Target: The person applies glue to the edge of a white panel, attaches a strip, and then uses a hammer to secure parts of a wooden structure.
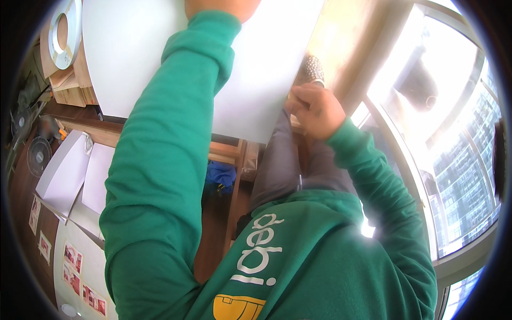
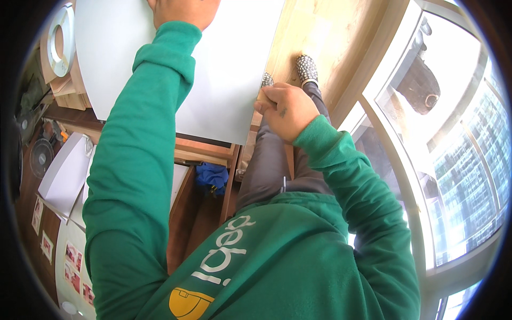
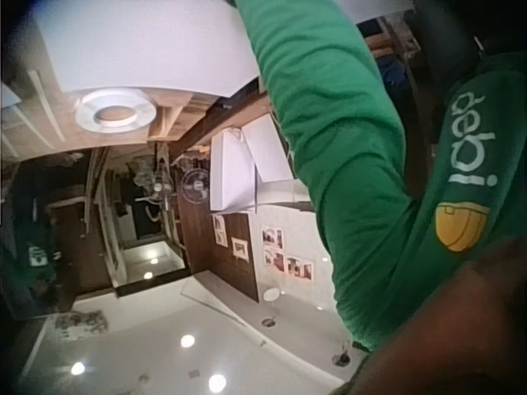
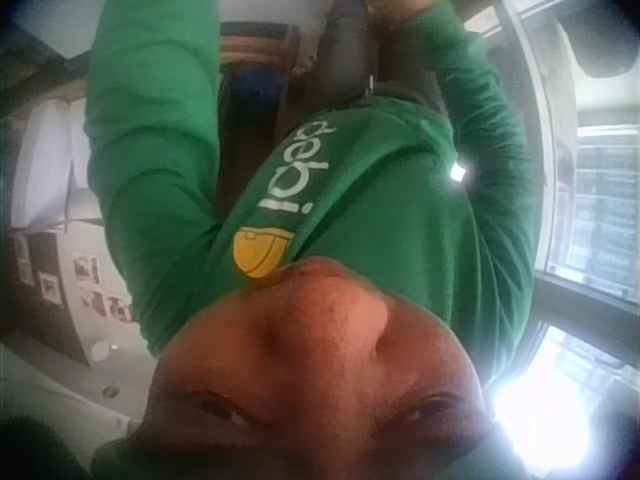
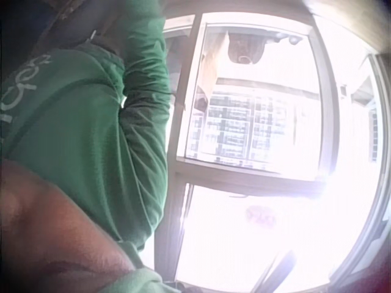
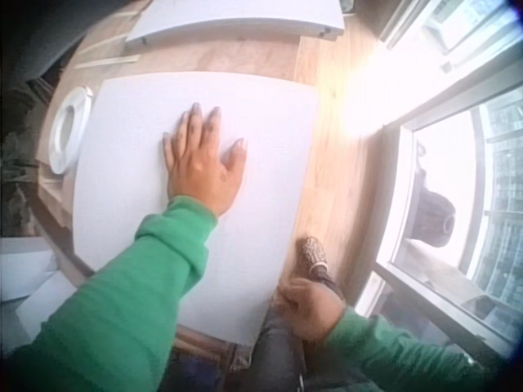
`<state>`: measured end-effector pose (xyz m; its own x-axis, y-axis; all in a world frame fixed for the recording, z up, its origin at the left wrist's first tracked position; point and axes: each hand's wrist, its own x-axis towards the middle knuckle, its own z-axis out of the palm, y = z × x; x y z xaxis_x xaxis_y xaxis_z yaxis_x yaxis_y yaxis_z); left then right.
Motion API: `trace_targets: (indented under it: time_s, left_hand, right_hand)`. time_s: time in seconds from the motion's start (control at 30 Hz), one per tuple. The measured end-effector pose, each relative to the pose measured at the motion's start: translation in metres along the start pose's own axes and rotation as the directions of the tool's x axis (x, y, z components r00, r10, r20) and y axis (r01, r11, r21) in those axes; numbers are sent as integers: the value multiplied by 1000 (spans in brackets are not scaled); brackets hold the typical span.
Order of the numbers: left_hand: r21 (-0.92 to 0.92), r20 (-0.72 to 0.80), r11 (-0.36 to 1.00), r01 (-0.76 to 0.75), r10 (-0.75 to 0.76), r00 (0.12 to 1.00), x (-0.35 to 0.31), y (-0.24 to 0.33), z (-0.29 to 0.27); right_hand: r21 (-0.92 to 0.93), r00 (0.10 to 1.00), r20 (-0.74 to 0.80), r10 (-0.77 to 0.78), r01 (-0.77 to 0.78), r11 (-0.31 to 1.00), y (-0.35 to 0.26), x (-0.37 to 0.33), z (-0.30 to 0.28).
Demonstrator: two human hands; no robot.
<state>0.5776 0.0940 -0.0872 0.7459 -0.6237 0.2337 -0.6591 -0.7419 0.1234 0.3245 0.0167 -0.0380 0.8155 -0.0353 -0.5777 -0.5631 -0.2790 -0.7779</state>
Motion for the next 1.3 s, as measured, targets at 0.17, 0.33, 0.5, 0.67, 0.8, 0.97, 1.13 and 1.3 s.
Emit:
trace_targets:
  time_s: [0.17, 0.33, 0.5, 0.67, 0.8, 0.97, 1.13, 1.3]
  left_hand:
    - [12, 14, 1000, 11, -11, 1000, 1, -3, -8]
    - [-2, 9, 1000, 14, -14, 1000, 1, -1, -7]
    - [-1, -2, 1000, 6, -6, 1000, 1, -3, -11]
    - [-48, -31, 999, -11, 10, 999, 1, -6, -7]
    - [-64, -50, 998, -16, 12, 999, -1, -6, -5]
    - [-66, -61, 998, -16, 12, 998, 0, -8, -5]
    - [-44, -79, 999, -18, 15, 997, 0, -8, -4]
    - [-48, -100, 999, -26, 21, 995, 2, -8, 1]
  right_hand:
    - [45, 999, 7, 41, -41, 998, -10, -7, 8]
    - [65, 1000, -9, 19, -18, 998, -8, -8, 10]
    - [157, 997, 46, 58, -65, 986, -3, -8, 9]
    - [360, 981, 154, 121, -170, 917, 22, -16, 10]
    - [623, 957, 266, 113, -260, 738, 29, -31, 3]
    - [783, 941, 332, 56, -309, 540, 35, -42, -3]
    - [782, 937, 340, 84, -331, 528, 37, -44, 1]
    - [463, 936, 271, 226, -332, 822, 47, -52, 48]
